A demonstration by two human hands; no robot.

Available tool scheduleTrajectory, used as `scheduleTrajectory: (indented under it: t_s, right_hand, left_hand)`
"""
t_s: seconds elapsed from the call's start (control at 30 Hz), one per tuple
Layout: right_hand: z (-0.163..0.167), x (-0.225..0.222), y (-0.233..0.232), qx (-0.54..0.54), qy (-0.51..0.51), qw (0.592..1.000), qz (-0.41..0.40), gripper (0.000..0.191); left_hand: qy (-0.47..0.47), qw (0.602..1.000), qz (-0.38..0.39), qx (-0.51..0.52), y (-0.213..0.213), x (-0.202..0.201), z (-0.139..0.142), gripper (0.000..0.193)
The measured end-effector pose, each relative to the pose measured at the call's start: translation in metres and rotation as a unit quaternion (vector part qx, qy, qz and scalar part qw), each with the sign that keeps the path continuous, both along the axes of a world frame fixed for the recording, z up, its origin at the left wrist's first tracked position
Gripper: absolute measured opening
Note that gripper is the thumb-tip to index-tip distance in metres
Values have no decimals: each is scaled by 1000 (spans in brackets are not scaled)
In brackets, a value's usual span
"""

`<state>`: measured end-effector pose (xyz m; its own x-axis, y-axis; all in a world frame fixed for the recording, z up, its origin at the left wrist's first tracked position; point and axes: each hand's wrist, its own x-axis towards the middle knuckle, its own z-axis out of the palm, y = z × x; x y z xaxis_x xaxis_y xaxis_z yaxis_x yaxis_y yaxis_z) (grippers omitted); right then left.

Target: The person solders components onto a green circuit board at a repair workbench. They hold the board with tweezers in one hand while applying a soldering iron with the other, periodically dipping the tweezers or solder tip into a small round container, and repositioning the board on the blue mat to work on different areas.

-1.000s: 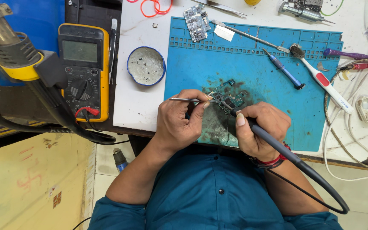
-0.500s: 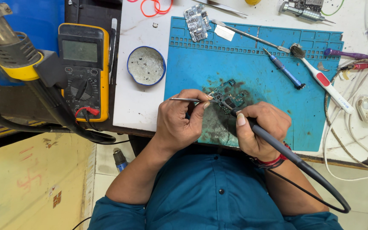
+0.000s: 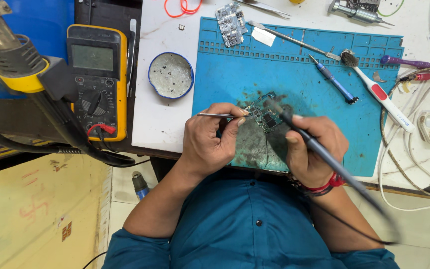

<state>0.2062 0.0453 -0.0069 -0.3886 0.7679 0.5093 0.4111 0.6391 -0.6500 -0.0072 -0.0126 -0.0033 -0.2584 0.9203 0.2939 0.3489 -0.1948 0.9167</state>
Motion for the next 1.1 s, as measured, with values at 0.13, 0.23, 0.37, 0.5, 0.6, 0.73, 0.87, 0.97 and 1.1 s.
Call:
scheduleTrajectory:
  t_s: [0.13, 0.23, 0.37, 0.5, 0.6, 0.73, 0.87, 0.97, 1.1]
  right_hand:
    - [0, 0, -2, -4, 2, 999, 33, 10]
    - [1, -1, -1, -5, -6, 999, 46, 8]
    - [2, -4, 0, -6, -9, 998, 55, 7]
    - [3, -6, 0, -7, -11, 998, 58, 7]
    - [4, -7, 0, -10, -10, 998, 58, 8]
    - [4, -8, 0, -6, -10, 998, 62, 8]
    - [4, -8, 1, -4, -9, 998, 61, 8]
    - [5, -8, 1, -5, -14, 998, 60, 8]
    - [5, -9, 1, -3, -9, 998, 59, 9]
  left_hand:
    - [21, 1000, 5, -4, 1, -1, 0, 11]
    - [18, 1000, 6, -16, 1, 0, 0, 11]
    - [17, 1000, 4, -9, 1, -1, 0, 12]
    - [21, 1000, 2, 5, 0, -1, 0, 12]
    - [21, 1000, 5, -12, 0, -1, 0, 12]
    - [24, 1000, 3, -8, 0, -1, 1, 11]
    - [13, 1000, 3, -11, 1, -1, 1, 11]
    - [18, 1000, 1, -8, 0, -1, 1, 10]
    - [22, 1000, 5, -12, 1, -1, 1, 10]
